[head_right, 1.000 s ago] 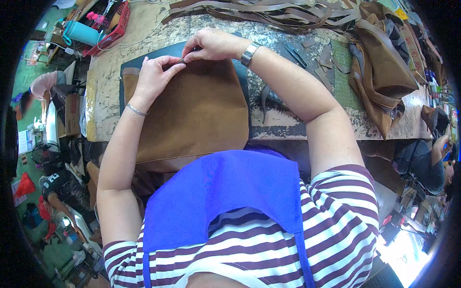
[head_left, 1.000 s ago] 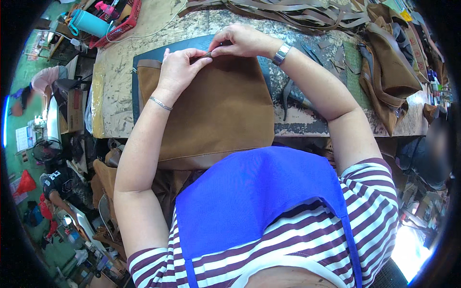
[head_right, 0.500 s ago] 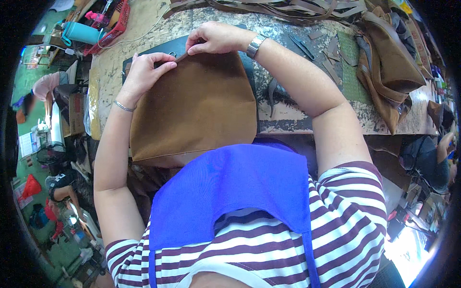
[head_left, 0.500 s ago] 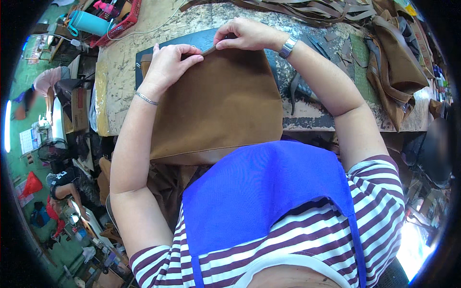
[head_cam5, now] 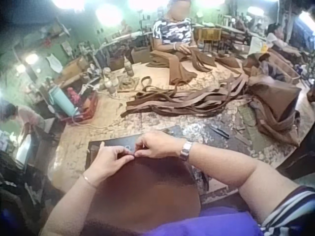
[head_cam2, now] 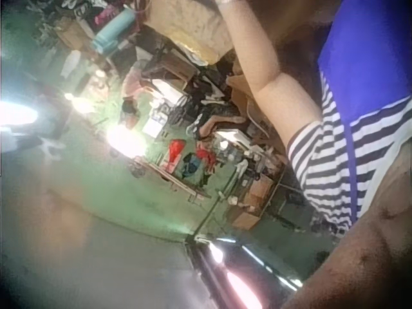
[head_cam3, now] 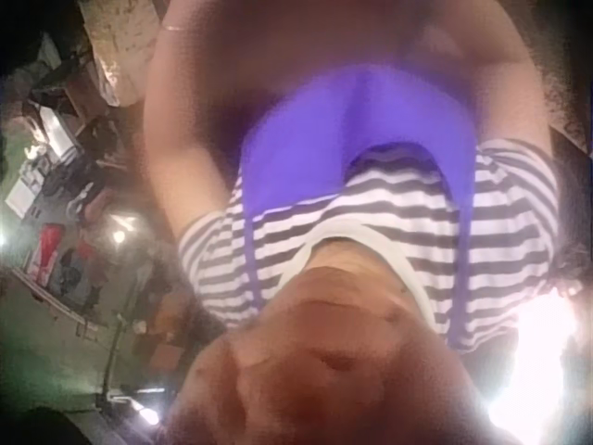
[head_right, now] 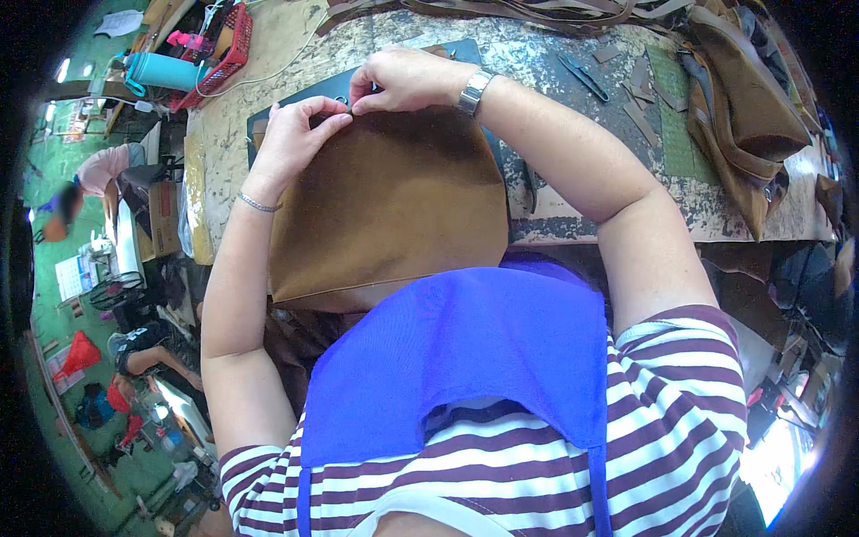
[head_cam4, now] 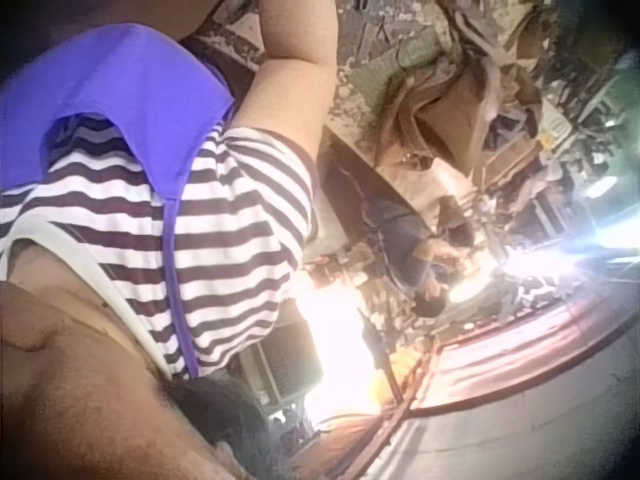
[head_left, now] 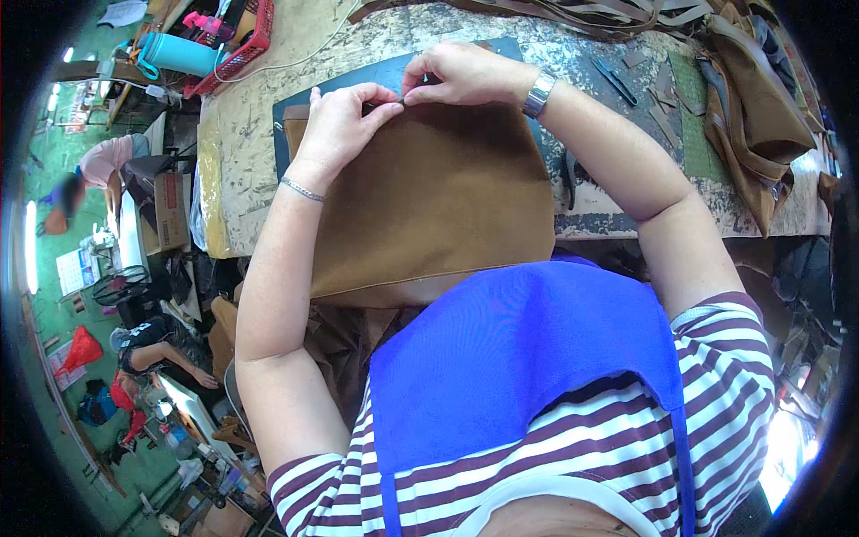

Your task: Assembling and folding the edges of a leather bag at a workshop table.

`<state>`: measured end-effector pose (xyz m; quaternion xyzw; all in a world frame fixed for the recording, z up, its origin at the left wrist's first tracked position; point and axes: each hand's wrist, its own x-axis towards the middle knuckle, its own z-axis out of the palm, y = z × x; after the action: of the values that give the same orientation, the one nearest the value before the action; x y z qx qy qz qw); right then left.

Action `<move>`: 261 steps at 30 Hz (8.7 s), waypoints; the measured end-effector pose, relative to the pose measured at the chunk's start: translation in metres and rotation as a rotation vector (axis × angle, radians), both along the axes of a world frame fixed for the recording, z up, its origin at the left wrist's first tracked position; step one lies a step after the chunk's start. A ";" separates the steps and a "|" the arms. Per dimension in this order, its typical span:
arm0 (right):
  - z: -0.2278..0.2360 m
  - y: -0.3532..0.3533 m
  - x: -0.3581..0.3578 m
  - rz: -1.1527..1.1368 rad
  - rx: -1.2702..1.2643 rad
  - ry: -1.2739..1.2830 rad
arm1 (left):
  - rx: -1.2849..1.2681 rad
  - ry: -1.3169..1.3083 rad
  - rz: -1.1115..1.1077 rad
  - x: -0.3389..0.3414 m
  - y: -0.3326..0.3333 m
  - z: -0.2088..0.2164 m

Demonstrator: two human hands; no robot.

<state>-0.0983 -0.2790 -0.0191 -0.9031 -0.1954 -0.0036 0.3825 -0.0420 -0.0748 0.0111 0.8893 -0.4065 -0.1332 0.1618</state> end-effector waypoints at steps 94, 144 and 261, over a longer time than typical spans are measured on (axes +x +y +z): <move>0.016 0.043 0.086 0.399 -0.111 0.304 | -0.215 0.274 0.260 0.017 0.083 -0.024; 0.007 0.075 0.051 0.271 -0.045 -0.019 | -0.488 0.154 0.194 0.009 0.127 -0.011; -0.017 -0.007 -0.088 -0.258 0.806 0.179 | 0.046 0.503 -0.074 0.004 -0.022 0.084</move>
<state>-0.1862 -0.2859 -0.0361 -0.6952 -0.0297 -0.0491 0.7165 -0.0376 -0.0966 0.0955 0.8163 -0.3824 -0.3653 0.2325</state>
